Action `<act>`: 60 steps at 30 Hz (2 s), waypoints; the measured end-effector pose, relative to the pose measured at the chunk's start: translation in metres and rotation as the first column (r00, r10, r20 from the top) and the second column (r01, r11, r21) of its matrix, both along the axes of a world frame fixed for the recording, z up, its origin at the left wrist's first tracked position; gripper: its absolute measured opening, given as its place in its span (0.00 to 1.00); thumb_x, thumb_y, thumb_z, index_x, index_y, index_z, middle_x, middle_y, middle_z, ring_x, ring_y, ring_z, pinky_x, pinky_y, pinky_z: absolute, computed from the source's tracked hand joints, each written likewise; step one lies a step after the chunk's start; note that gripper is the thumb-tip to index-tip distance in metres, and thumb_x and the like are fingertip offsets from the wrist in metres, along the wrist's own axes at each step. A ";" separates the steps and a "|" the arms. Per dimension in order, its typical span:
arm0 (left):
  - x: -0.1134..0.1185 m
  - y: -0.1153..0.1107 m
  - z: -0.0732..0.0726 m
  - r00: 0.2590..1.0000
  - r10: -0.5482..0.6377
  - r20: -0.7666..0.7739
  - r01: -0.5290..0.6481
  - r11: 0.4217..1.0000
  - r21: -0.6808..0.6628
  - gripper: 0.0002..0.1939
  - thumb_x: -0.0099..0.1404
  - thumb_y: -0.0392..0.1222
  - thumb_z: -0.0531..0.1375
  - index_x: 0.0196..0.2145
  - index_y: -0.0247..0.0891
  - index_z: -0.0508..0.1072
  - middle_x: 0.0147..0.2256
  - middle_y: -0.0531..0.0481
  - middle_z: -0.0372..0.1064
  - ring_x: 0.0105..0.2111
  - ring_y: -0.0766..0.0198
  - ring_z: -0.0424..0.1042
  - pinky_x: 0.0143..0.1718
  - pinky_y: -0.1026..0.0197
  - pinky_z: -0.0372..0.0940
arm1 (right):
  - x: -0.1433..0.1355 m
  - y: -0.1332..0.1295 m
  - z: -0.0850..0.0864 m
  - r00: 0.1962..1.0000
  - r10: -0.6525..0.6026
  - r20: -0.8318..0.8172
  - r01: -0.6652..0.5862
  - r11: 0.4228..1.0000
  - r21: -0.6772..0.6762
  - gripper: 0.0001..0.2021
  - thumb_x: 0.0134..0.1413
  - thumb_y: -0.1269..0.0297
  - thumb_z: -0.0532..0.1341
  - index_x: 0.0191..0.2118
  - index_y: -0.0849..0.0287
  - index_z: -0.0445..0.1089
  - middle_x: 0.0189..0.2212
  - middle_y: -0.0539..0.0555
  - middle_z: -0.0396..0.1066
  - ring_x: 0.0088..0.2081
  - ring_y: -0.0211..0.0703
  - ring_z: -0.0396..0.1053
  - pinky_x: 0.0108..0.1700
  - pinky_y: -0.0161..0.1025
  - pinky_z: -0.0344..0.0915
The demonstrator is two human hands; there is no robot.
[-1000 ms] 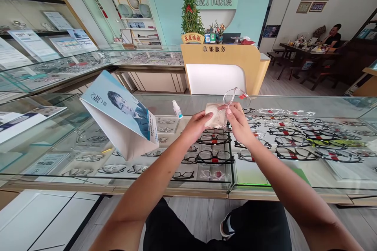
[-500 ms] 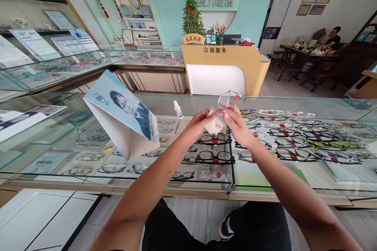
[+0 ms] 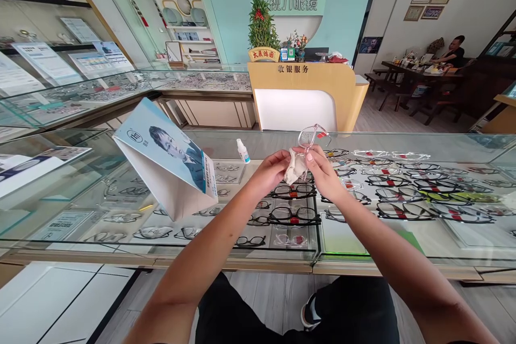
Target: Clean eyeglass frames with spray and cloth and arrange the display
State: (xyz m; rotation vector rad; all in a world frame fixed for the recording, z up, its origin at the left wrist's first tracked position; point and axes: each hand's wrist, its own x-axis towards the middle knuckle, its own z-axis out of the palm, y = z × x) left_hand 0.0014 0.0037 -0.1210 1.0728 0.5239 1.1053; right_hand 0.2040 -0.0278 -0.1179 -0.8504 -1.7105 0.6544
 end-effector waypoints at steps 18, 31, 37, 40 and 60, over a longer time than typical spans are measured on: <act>0.010 -0.013 -0.005 0.988 -0.077 -0.135 0.083 0.996 0.038 0.29 0.52 0.63 0.85 0.39 0.38 0.86 0.33 0.50 0.80 0.32 0.65 0.74 0.35 0.61 0.65 | -0.010 -0.006 -0.006 0.995 0.092 -0.046 -0.093 0.995 -0.029 0.38 0.78 0.27 0.51 0.67 0.47 0.82 0.62 0.61 0.74 0.71 0.56 0.69 0.80 0.58 0.62; 0.013 -0.020 -0.003 0.987 -0.027 -0.160 0.039 0.997 0.071 0.29 0.53 0.60 0.85 0.41 0.38 0.83 0.33 0.51 0.80 0.33 0.62 0.78 0.40 0.58 0.72 | -0.006 -0.007 -0.001 0.988 0.148 -0.049 -0.154 0.977 -0.149 0.40 0.76 0.25 0.51 0.71 0.49 0.80 0.58 0.61 0.69 0.50 0.51 0.75 0.40 0.46 0.82; 0.012 -0.019 -0.001 0.988 0.054 -0.144 -0.040 0.994 0.100 0.30 0.54 0.61 0.84 0.42 0.37 0.83 0.33 0.49 0.81 0.32 0.62 0.78 0.36 0.60 0.71 | -0.005 -0.003 0.004 0.997 0.025 -0.073 -0.030 0.997 -0.067 0.37 0.75 0.25 0.55 0.57 0.52 0.85 0.50 0.59 0.76 0.54 0.54 0.75 0.63 0.55 0.76; 0.008 -0.016 0.002 0.987 0.120 -0.108 -0.106 0.986 0.127 0.30 0.55 0.63 0.83 0.43 0.39 0.83 0.34 0.49 0.81 0.30 0.63 0.76 0.36 0.59 0.71 | 0.001 0.004 0.009 0.957 0.021 -0.291 -0.104 0.957 -0.271 0.39 0.68 0.19 0.55 0.45 0.52 0.82 0.38 0.54 0.74 0.36 0.48 0.70 0.46 0.50 0.76; 0.007 -0.018 -0.005 0.940 0.195 -0.281 -0.111 0.951 0.288 0.36 0.62 0.80 0.72 0.34 0.40 0.80 0.27 0.52 0.72 0.27 0.63 0.66 0.32 0.57 0.62 | 0.012 0.005 0.026 0.732 0.189 -0.655 -0.515 0.782 -0.350 0.14 0.50 0.57 0.70 0.38 0.50 0.66 0.34 0.50 0.63 0.31 0.43 0.55 0.38 0.45 0.63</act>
